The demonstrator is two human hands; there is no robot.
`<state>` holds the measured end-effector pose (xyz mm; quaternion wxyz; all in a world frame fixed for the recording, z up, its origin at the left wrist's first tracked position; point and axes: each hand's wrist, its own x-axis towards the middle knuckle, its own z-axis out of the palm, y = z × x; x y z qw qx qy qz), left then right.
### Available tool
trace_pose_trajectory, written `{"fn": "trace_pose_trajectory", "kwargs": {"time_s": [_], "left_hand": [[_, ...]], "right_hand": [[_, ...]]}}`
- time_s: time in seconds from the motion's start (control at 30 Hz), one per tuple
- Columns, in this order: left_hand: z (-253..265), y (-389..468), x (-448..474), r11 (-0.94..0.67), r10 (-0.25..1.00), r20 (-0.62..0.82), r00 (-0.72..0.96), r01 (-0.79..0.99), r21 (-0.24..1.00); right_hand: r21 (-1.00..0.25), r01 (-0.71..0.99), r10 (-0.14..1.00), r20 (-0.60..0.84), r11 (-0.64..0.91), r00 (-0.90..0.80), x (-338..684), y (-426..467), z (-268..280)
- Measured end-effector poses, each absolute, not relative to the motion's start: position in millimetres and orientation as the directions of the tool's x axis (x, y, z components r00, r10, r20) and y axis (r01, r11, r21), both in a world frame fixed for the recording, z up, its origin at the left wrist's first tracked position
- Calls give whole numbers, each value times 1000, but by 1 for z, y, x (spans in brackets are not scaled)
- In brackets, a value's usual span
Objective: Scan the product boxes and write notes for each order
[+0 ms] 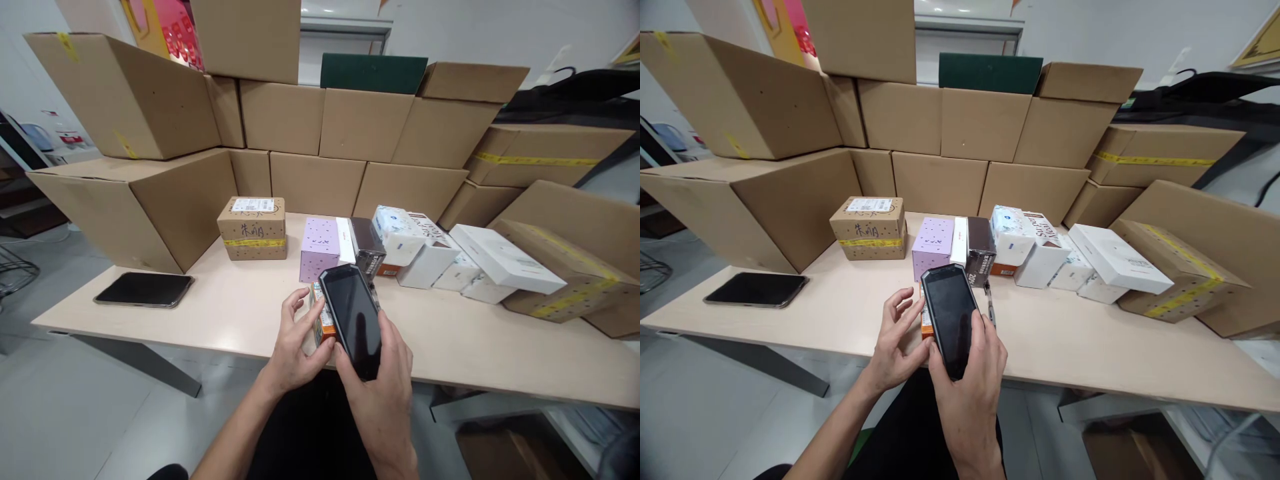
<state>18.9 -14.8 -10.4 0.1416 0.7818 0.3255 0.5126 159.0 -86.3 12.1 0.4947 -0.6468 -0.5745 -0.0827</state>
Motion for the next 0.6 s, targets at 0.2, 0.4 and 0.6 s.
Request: {"fn": "trace_pose_trajectory", "kwargs": {"time_s": [0.2, 0.4, 0.6], "left_hand": [[-13, -15, 18, -762, 640, 718, 272, 347, 547], [-11, -14, 19, -766, 633, 730, 256, 345, 543], [-9, -14, 19, -770, 631, 733, 254, 323, 550]], "right_hand": [[-536, 831, 654, 685, 152, 322, 158, -86, 12], [-535, 830, 664, 679, 156, 312, 159, -87, 14], [-521, 841, 668, 679, 147, 304, 160, -87, 18]]}}
